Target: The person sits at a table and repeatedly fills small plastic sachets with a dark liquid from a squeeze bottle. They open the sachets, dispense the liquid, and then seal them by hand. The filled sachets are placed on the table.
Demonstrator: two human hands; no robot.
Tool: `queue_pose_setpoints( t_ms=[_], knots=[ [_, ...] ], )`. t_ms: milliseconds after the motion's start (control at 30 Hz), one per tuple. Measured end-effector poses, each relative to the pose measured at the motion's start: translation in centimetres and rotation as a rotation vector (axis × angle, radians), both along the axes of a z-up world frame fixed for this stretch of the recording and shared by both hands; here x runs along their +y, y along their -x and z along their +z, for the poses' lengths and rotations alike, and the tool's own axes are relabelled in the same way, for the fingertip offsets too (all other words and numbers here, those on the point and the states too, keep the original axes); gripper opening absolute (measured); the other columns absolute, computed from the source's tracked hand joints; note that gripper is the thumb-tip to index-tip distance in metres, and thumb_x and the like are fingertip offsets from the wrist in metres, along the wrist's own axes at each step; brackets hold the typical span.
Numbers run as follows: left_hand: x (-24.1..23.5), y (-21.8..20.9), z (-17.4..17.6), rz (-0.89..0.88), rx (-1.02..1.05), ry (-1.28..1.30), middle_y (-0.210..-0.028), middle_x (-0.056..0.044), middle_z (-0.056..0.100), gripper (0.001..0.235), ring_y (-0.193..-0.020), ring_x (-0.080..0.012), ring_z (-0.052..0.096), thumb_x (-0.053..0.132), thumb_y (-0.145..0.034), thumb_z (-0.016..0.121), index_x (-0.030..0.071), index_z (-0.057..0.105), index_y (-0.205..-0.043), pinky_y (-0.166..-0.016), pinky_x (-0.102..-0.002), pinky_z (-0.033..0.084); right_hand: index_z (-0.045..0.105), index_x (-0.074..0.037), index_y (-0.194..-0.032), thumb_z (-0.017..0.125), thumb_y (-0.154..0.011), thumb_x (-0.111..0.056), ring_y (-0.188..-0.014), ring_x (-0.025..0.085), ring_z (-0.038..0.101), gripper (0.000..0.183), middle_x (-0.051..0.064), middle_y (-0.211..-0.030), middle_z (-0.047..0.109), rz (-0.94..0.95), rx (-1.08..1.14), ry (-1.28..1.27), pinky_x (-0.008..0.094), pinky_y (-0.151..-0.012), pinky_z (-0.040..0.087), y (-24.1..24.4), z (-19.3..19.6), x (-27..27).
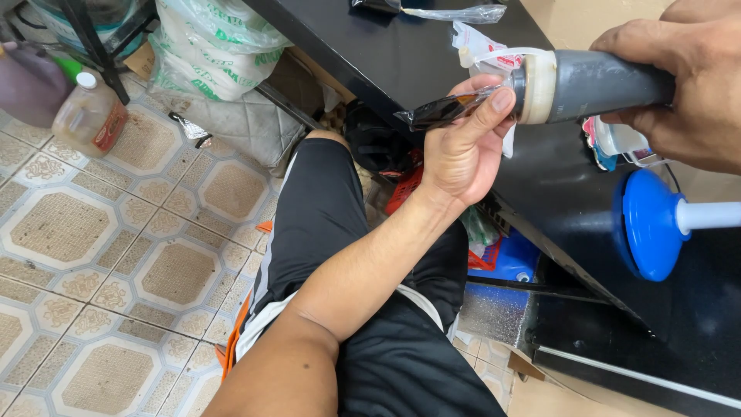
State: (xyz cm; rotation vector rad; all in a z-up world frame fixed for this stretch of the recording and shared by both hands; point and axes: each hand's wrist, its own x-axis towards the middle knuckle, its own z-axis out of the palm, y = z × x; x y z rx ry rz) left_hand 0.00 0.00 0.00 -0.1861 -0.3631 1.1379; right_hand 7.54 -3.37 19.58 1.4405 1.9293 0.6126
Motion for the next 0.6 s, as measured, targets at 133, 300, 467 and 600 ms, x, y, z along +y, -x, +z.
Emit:
queue_pose_setpoints(
  t_ms=[133, 300, 467, 600],
  knots=[
    [-0.1, 0.0, 0.1, -0.012, 0.021, 0.003, -0.085, -0.004, 0.064, 0.018, -0.077, -0.0153, 0.059, 0.002, -0.074, 0.072, 0.008, 0.065, -0.090, -0.069, -0.027, 0.047, 0.063, -0.018, -0.117, 0.072, -0.068, -0.036, -0.082, 0.018, 0.061, 0.054, 0.005, -0.088, 0.063, -0.001, 0.002, -0.018, 0.028, -0.072, 0.049, 0.1, 0.1, -0.2],
    [-0.4, -0.5, -0.1, -0.030, 0.046, 0.013, -0.084, -0.005, 0.064, 0.020, -0.077, -0.0168, 0.060, 0.002, -0.073, 0.072, 0.008, 0.064, -0.090, -0.070, -0.028, 0.047, 0.063, -0.021, -0.116, 0.071, -0.069, -0.038, -0.080, 0.017, 0.061, 0.050, 0.003, -0.083, 0.062, -0.008, -0.008, -0.032, 0.027, -0.071, 0.048, -0.3, -0.1, -0.6],
    [-0.7, -0.5, -0.1, -0.037, 0.076, -0.016, -0.083, -0.005, 0.065, 0.019, -0.078, -0.0148, 0.059, 0.003, -0.074, 0.071, 0.009, 0.065, -0.091, -0.072, -0.025, 0.045, 0.063, -0.020, -0.115, 0.071, -0.072, -0.037, -0.077, 0.018, 0.060, 0.047, 0.003, -0.079, 0.060, 0.004, 0.012, -0.035, 0.028, -0.069, 0.047, -0.7, -0.3, -1.3],
    [-1.1, -1.0, -0.3, -0.036, 0.129, -0.030, -0.083, -0.004, 0.064, 0.018, -0.076, -0.0155, 0.059, 0.004, -0.073, 0.072, 0.009, 0.065, -0.089, -0.068, -0.026, 0.046, 0.064, -0.023, -0.112, 0.069, -0.072, -0.037, -0.077, 0.019, 0.059, 0.043, 0.001, -0.074, 0.058, -0.031, 0.041, -0.080, 0.030, -0.072, 0.045, -1.5, -0.8, -2.2]
  ],
)
